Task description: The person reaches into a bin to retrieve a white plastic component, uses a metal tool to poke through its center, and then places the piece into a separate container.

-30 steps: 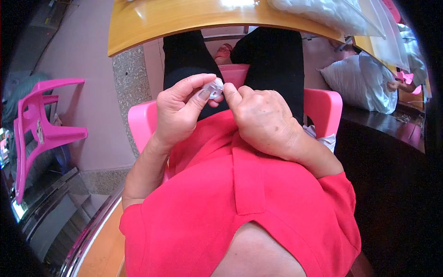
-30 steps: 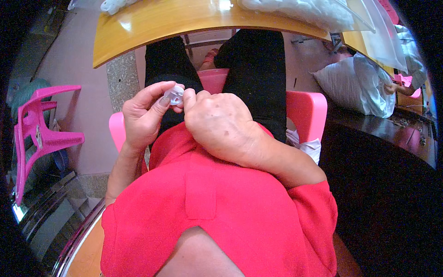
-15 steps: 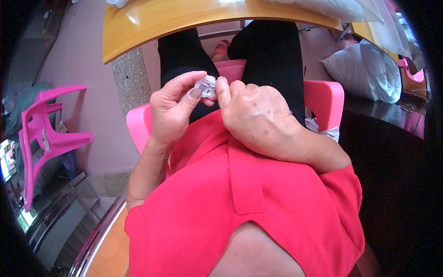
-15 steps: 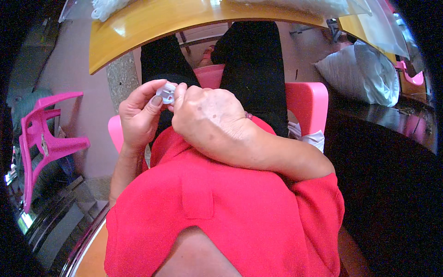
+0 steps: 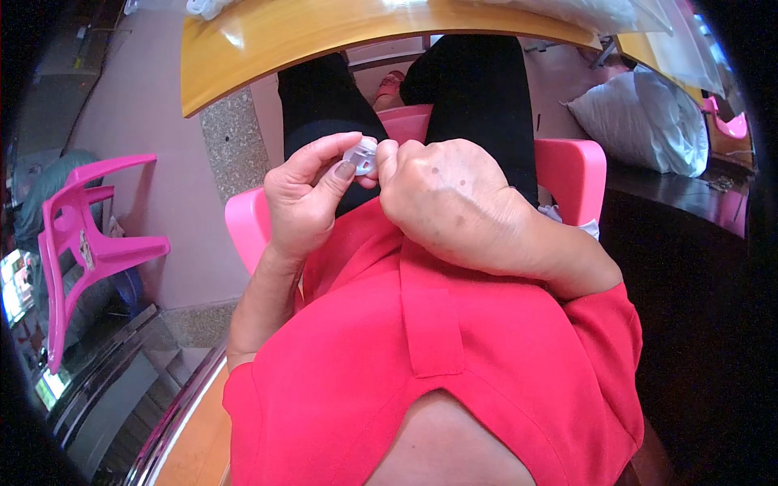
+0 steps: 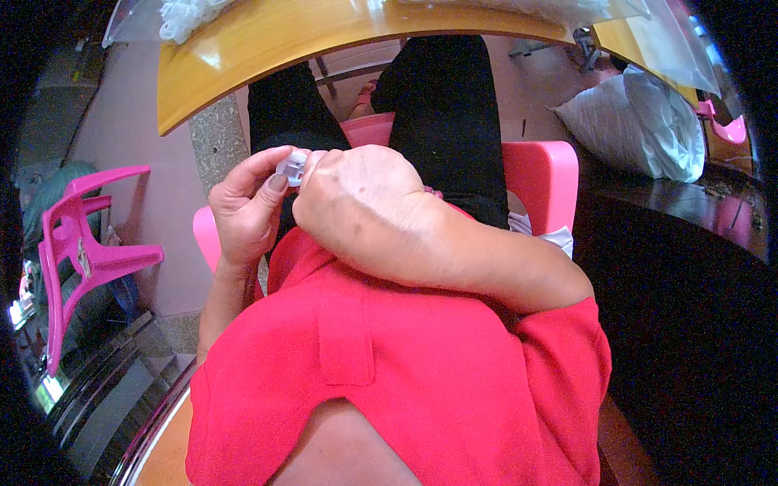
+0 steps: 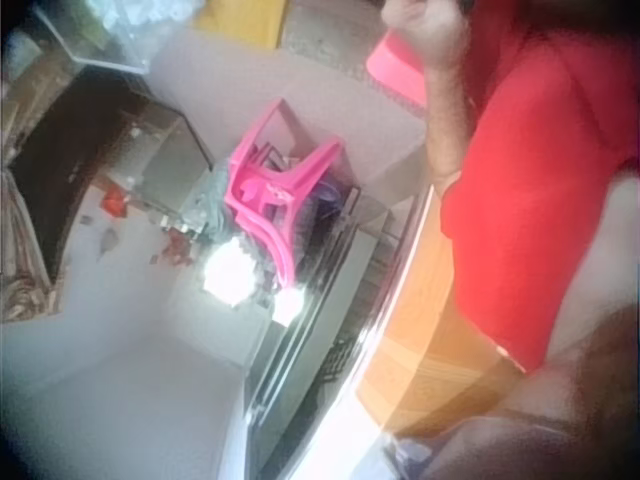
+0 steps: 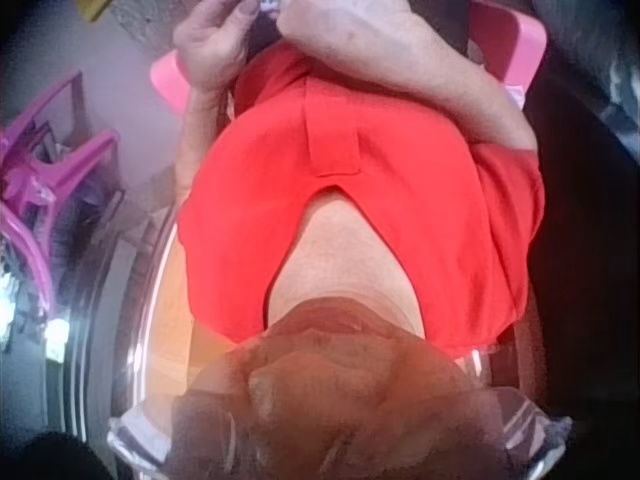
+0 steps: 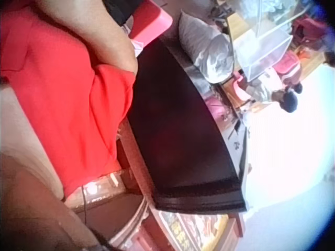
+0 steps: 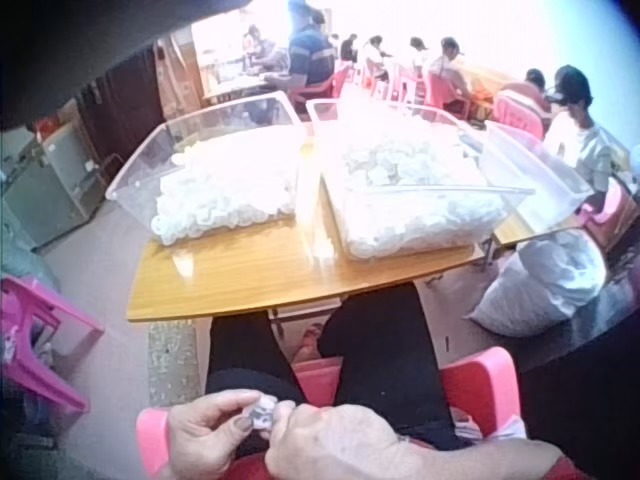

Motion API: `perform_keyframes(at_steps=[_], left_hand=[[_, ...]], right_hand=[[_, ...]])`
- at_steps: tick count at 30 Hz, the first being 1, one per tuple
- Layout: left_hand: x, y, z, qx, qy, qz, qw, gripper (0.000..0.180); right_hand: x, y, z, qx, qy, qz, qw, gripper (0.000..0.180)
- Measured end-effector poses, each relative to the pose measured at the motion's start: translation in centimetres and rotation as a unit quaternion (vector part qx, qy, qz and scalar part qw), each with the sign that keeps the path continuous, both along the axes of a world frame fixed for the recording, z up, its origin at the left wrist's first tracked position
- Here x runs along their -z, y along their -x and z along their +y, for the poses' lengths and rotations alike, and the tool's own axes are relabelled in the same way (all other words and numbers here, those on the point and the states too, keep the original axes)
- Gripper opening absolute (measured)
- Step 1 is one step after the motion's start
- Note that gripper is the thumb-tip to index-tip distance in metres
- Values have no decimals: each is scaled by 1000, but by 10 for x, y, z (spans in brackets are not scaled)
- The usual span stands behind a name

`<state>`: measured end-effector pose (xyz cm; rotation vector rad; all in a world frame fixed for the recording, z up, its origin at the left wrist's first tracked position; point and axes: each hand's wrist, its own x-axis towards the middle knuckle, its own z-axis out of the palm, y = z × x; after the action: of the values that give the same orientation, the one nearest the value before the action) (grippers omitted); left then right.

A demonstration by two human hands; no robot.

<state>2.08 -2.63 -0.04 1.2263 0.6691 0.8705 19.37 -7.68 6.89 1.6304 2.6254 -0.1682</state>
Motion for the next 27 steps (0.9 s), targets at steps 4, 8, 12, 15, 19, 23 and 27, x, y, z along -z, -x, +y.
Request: perform_keyframes(at_steps=[4,8,12,15,19,23,27], left_hand=[[1,0,5,14,38,-40,998,25],[3,-1,9,23,80,-92,992,27],[7,0,10,22,85,-105,991,28],[11,5,12,34,80,-85,993,31],[9,4,10,24,69,-72,995,31],[8,6,9,26,68,-69,995,29],[5,7,8,31,87,-51,994,32]], right_hand=[[-1,-2,0,0,8,24,1000,24],[1,-4,-2,54,5,100,993,28],[-4,-5,0,62,21,92,994,34],[-4,-4,0,65,15,95,993,35],[-1,-2,1,64,14,88,994,30],[-2,-2,3,52,43,101,993,26],[6,-12,8,70,123,181,973,22]])
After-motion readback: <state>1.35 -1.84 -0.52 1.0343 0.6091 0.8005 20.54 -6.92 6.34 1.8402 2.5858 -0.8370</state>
